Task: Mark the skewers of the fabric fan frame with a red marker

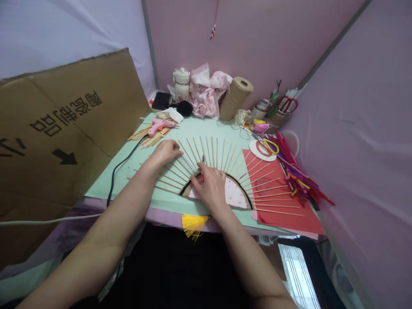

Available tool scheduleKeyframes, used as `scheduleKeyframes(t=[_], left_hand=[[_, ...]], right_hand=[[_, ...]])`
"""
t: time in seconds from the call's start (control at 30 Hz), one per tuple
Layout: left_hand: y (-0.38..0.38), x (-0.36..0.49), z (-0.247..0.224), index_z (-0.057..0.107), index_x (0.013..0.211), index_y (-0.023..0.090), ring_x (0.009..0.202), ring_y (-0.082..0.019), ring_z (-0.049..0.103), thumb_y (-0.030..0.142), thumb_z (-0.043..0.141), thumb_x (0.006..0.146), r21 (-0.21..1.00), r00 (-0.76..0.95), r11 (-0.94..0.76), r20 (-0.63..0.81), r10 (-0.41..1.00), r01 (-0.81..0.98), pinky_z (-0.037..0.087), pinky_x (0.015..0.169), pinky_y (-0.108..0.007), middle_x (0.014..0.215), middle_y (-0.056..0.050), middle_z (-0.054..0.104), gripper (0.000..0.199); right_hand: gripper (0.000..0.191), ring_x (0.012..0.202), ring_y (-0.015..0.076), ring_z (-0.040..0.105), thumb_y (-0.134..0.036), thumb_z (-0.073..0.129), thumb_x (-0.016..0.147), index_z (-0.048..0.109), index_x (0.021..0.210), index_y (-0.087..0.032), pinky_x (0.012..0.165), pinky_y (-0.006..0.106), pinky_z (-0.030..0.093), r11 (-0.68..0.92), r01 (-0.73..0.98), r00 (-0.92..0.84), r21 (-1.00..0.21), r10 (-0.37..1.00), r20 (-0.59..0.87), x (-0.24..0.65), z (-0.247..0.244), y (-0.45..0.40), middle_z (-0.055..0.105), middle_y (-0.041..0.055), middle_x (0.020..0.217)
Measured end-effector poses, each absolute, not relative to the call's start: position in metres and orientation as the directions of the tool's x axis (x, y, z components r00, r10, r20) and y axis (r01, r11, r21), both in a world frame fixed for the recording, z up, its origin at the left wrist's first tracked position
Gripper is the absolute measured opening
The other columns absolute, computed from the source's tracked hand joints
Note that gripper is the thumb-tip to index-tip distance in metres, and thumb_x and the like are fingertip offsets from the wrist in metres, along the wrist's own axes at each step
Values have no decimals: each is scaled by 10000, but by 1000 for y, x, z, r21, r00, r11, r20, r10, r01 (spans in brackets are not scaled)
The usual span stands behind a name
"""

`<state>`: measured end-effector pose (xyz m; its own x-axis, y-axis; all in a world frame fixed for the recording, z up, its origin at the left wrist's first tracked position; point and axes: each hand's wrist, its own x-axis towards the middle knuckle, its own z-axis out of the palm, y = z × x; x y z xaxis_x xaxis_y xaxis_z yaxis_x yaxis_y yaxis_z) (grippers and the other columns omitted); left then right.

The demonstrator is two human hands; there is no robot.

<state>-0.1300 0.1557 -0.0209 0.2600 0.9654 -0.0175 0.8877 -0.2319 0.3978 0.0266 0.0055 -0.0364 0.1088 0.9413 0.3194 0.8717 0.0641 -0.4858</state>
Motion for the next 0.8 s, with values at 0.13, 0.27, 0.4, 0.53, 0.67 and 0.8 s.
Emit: scheduleKeyframes(t=[0.13, 0.27, 0.4, 0.53, 0.67, 0.8], left_hand=[[156, -130, -21, 694, 1085, 154, 1059, -246, 629, 377, 697, 801, 390, 261, -231, -23, 965, 891, 469, 872, -304, 1100, -97, 707, 361], [155, -130, -20, 697, 1071, 157, 1043, -243, 632, 379, 695, 802, 386, 254, -224, -29, 967, 895, 472, 859, -301, 1086, -95, 708, 349], [155, -130, -20, 702, 1057, 157, 1049, -242, 628, 379, 684, 812, 368, 264, -234, -33, 964, 900, 471, 868, -300, 1083, -98, 708, 331], [154, -130, -19, 702, 1066, 161, 1047, -247, 630, 382, 671, 819, 349, 275, -243, -43, 960, 905, 473, 871, -307, 1089, -100, 708, 333], [152, -130, -18, 706, 1050, 172, 1047, -252, 631, 385, 650, 822, 336, 281, -249, -49, 958, 908, 474, 877, -313, 1079, -100, 704, 317], [150, -132, -19, 697, 1069, 165, 1045, -263, 629, 475, 682, 773, 346, 297, -264, -45, 954, 900, 478, 866, -313, 1105, -114, 687, 429]], right_hand=[[343, 993, 268, 648, -252, 618, 830, 605, 1173, -248, 874, 406, 392, 30, 874, 120, -485, 954, 276, 25, -35, 9, 733, 36, 1020], [353, 987, 256, 659, -230, 609, 823, 605, 1176, -240, 882, 401, 417, 25, 847, 136, -532, 956, 261, 26, -36, 12, 733, 38, 1019], [378, 948, 243, 665, -226, 622, 806, 610, 1184, -230, 884, 396, 448, 27, 822, 142, -569, 957, 252, 27, -36, 13, 732, 38, 1011], [384, 949, 243, 663, -219, 628, 799, 612, 1183, -226, 898, 403, 457, 20, 818, 145, -574, 960, 240, 27, -36, 13, 730, 38, 1005], [379, 964, 249, 661, -213, 624, 800, 612, 1179, -229, 909, 410, 455, 20, 821, 142, -571, 961, 238, 27, -37, 14, 730, 43, 1002], [387, 959, 251, 663, -214, 623, 799, 609, 1186, -226, 899, 408, 459, 24, 818, 141, -575, 961, 240, 27, -37, 14, 730, 44, 1008]])
